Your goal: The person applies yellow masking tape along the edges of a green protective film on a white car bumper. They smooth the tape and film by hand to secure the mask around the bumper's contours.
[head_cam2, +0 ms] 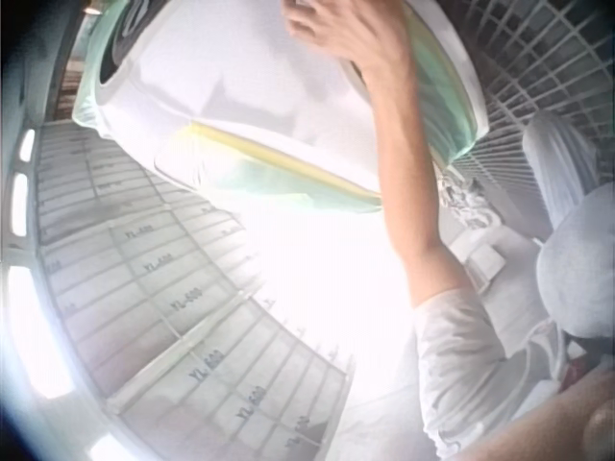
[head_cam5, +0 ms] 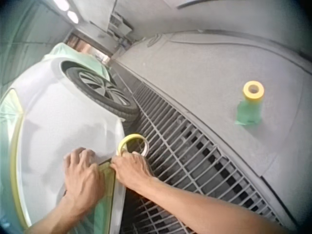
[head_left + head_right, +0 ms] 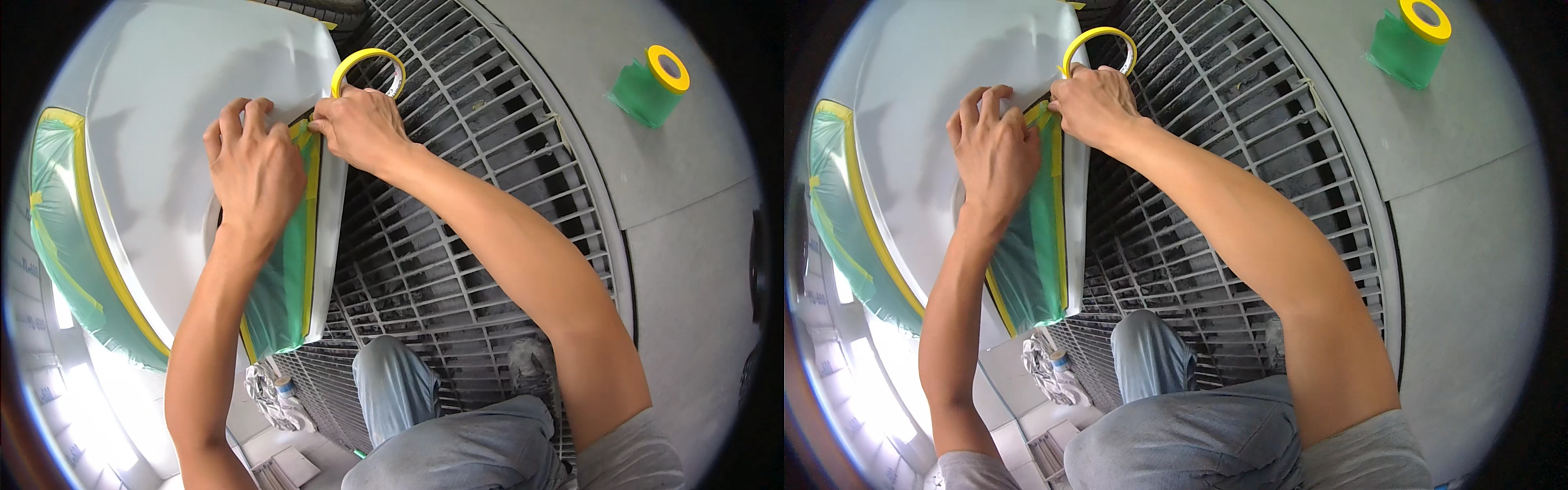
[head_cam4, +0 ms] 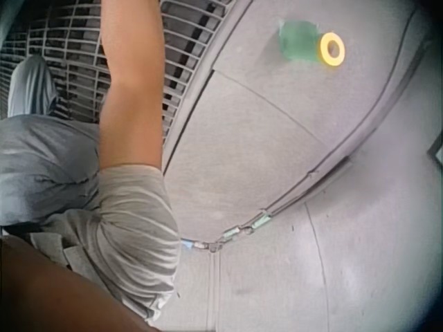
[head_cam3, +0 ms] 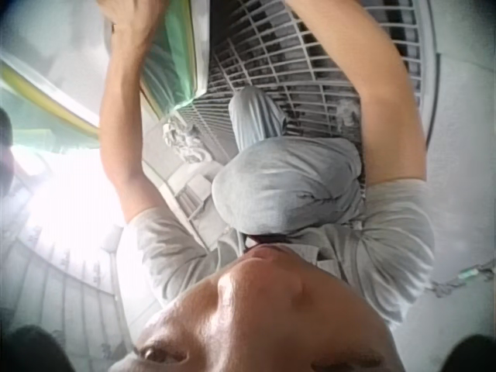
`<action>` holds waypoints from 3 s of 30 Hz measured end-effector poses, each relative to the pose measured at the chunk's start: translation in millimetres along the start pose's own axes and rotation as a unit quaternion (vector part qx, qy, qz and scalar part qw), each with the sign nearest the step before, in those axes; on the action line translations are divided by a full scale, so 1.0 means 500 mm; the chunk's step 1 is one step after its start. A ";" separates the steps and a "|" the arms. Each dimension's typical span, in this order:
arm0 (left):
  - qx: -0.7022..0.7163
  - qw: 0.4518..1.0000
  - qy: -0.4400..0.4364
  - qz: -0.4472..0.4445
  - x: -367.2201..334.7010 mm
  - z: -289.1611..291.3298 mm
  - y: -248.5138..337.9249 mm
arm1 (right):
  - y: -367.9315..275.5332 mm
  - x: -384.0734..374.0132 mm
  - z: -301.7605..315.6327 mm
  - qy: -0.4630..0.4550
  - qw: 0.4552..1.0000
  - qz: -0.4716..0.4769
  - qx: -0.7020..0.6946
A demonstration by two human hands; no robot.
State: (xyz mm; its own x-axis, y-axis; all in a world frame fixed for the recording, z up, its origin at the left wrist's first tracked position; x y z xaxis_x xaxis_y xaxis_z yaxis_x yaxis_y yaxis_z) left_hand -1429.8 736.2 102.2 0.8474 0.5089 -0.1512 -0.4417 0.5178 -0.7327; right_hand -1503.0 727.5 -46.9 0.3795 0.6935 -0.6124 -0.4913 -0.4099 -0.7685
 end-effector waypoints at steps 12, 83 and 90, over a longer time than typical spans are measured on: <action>-0.050 0.977 -0.177 -0.109 0.092 -0.032 0.048 | 0.022 -0.009 -0.003 0.026 0.988 -0.093 -0.123; 0.594 0.708 -0.271 0.270 0.216 0.031 0.056 | -0.192 0.187 0.129 -0.196 0.901 -0.170 -0.349; 0.430 0.842 -0.150 0.289 0.177 0.065 -0.015 | -0.173 0.196 0.188 -0.238 0.925 -0.167 -0.244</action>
State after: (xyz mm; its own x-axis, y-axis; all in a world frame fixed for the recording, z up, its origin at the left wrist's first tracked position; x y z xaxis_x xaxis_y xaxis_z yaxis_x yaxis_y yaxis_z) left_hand -1360.9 799.9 115.8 0.3629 0.9306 -0.0484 -0.9138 0.3656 0.1767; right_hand -1497.1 886.4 -22.9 0.0010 0.9647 -0.2633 0.0469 -0.2631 -0.9636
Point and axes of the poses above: each hand's wrist, its own x-axis away from the middle knuckle, its own z-axis out of the back of the hand, y = z × x, the point moved 3 cm from there along -x, towards the middle knuckle, and after that the axes turned 12 degrees about z, right-handed, at the moved point
